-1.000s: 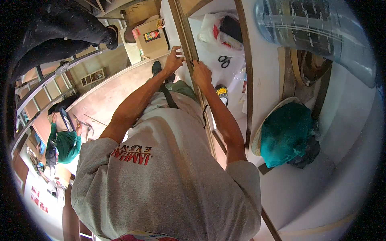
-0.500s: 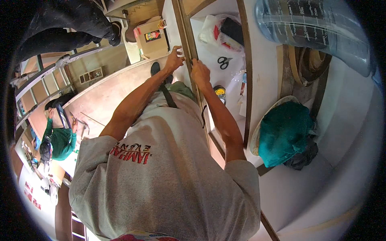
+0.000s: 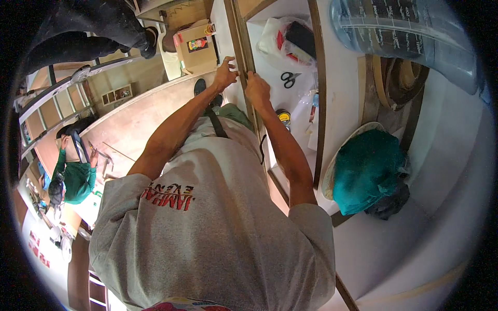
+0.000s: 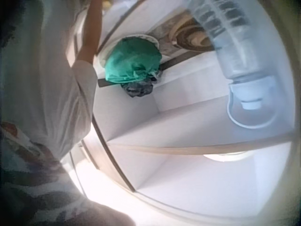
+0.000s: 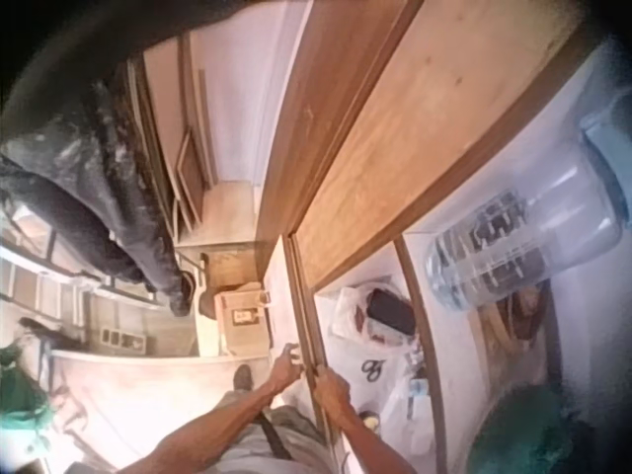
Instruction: The person installs a wooden trim strip along the edge of a white cabinet. They repeatedly align the trim, press it into place, and use a small tool to adjust the fit. The person works on the trim strip continuously, ensuring it is flush with the cabinet edge.
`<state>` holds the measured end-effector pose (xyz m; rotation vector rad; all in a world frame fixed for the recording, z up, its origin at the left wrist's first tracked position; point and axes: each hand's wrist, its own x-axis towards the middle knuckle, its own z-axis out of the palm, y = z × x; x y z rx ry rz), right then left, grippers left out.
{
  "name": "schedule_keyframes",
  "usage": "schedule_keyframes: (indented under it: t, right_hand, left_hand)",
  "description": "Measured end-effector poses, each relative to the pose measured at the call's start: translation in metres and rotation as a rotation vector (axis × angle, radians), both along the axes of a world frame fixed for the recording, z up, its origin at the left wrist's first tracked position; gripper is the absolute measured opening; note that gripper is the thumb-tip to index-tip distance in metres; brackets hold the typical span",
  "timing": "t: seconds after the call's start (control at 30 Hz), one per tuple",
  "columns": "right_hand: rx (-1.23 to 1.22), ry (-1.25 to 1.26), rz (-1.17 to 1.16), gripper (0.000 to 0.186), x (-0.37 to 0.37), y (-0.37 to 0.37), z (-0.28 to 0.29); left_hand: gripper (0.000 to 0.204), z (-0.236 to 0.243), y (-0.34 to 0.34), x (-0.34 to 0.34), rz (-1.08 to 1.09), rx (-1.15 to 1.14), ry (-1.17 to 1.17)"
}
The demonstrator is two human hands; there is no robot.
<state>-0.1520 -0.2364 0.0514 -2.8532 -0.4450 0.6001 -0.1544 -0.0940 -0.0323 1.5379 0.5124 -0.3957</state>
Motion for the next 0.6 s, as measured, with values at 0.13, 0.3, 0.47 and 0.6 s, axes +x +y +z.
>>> schedule_keyframes:
  t: [0.13,0.3,0.47,0.6]
  right_hand:
    - [-0.030,0.012,-0.005,0.018,0.003,0.006,-0.007]
    - [-0.006,-0.033,-0.022,0.019,-0.001,0.008,-0.002]
    - [-0.005,-0.020,0.000,0.022,0.005,0.008,0.000]
    - [-0.016,-0.028,-0.030,0.024,0.007,0.011,-0.013]
  left_hand:
    - [0.062,-0.002,0.001,0.001,0.023,-0.033,0.007]
    - [0.062,-0.011,0.000,-0.003,0.025,-0.023,-0.036]
    - [0.063,-0.012,-0.002,0.000,0.023,0.010,-0.037]
    - [0.065,-0.012,-0.001,0.000,0.006,0.000,-0.042]
